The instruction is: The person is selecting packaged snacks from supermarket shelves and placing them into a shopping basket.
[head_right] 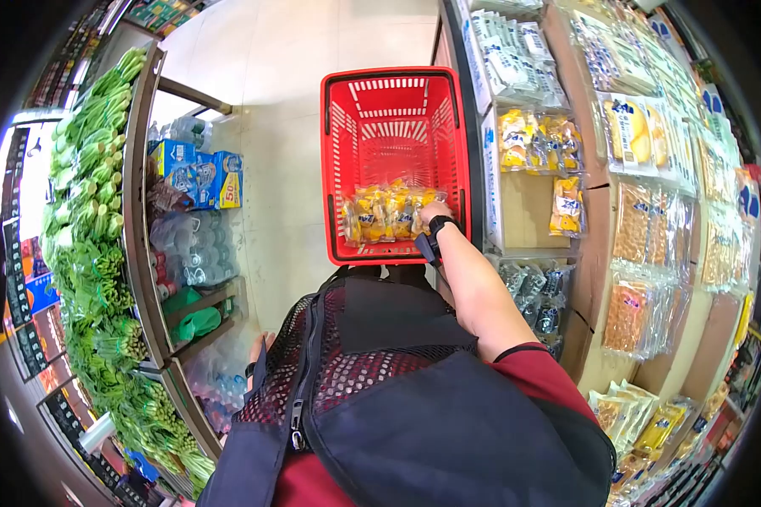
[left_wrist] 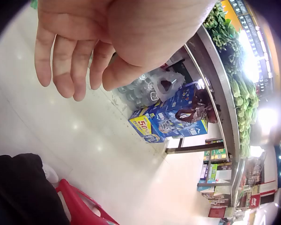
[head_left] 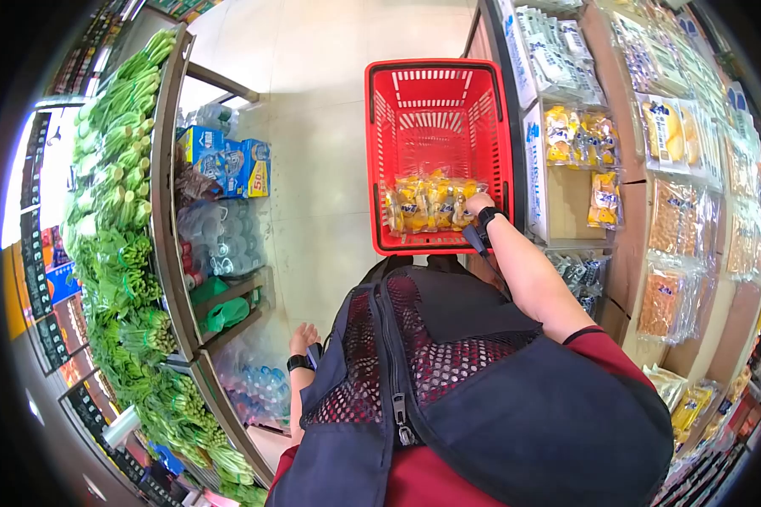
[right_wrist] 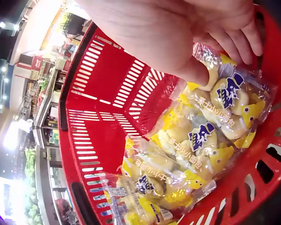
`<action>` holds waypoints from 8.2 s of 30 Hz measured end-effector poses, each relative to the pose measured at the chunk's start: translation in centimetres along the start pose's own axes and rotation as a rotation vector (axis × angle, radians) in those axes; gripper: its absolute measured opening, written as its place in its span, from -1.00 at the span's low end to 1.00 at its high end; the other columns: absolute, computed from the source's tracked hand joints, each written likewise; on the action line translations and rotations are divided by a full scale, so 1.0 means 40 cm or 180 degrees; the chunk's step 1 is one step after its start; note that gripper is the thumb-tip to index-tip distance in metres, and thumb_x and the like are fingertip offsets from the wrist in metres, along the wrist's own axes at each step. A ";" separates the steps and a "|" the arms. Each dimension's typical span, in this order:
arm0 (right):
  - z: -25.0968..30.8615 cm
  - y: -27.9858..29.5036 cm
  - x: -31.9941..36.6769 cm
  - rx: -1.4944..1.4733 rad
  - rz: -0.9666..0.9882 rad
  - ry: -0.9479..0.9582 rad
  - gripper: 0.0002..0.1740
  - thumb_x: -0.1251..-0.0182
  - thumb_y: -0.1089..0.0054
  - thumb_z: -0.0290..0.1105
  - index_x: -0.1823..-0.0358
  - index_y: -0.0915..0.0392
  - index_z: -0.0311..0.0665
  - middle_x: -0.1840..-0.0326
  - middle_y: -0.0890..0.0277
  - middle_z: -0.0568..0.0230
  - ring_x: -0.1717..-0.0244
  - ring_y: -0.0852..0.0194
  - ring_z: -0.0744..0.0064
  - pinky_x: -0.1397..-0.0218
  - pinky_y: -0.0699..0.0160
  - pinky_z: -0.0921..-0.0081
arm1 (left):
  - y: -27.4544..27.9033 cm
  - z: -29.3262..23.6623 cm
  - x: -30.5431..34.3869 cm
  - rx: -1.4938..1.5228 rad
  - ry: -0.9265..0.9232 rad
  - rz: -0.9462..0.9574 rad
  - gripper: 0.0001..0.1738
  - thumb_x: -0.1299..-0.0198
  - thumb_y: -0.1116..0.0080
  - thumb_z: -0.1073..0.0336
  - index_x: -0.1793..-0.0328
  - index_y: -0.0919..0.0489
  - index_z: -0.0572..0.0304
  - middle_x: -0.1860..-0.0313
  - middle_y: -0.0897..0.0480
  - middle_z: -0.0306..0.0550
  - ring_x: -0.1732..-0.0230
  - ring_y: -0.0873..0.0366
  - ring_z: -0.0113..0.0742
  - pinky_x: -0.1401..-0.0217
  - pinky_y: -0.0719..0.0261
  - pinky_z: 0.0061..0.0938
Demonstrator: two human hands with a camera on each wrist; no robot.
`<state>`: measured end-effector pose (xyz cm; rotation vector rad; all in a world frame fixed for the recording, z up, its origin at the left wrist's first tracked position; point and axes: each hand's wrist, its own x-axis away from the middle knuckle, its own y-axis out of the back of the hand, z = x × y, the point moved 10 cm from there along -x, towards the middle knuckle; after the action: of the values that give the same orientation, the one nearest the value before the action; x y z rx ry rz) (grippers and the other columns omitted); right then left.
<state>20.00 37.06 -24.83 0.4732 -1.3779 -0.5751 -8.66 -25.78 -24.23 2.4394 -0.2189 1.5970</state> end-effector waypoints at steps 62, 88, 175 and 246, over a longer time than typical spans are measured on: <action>-0.365 0.710 0.388 0.0657 -0.2851 0.0341 -0.73 -0.16 -0.11 -0.23 0.29 -0.45 -0.31 0.26 -0.51 -0.03 0.26 -0.54 -0.04 0.24 -0.54 0.10 | -0.175 -0.099 -0.138 -0.1543 -0.0271 0.0464 -0.49 -0.22 0.01 0.10 -0.23 -0.31 0.18 -0.06 -0.53 0.02 0.07 -0.54 -0.15 0.22 -0.52 -0.24; 0.238 -0.164 0.017 -0.0189 0.0302 0.1141 -0.37 -0.01 -0.18 0.14 0.34 -0.60 -0.43 0.30 -0.56 -0.16 0.22 -0.57 0.02 0.12 -0.50 0.27 | 0.063 0.072 0.047 -0.1220 -0.0155 -0.0467 -0.52 -0.22 0.00 0.11 -0.22 -0.35 0.12 0.00 -0.56 -0.03 0.11 -0.55 -0.19 0.32 -0.49 -0.34; -0.148 0.531 0.492 0.1434 -0.2871 0.1863 -0.81 -0.03 -0.08 -0.37 0.30 -0.60 -0.14 -0.13 -0.29 0.12 -0.22 -0.16 0.17 -0.21 -0.16 0.12 | -0.244 -0.135 -0.132 -0.3025 -0.1034 0.0445 -0.61 -0.25 0.02 0.13 -0.16 -0.38 0.06 0.05 -0.59 -0.10 0.15 -0.55 -0.26 0.24 -0.47 -0.29; -0.141 0.477 0.550 -0.4151 -0.1023 0.1686 -0.83 -0.16 -0.27 -0.38 0.40 -0.41 -0.20 0.52 -0.41 0.52 0.50 -0.30 0.76 0.47 -0.29 0.72 | -0.372 -0.184 -0.090 -0.2161 -0.0699 0.0455 -0.64 -0.23 -0.01 0.15 -0.10 -0.42 0.10 0.13 -0.61 -0.15 0.28 -0.55 -0.36 0.34 -0.51 -0.42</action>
<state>29.63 37.83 3.19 -0.2362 -0.2344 -1.3384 -13.01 -9.48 -26.15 2.0707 -0.8351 1.0491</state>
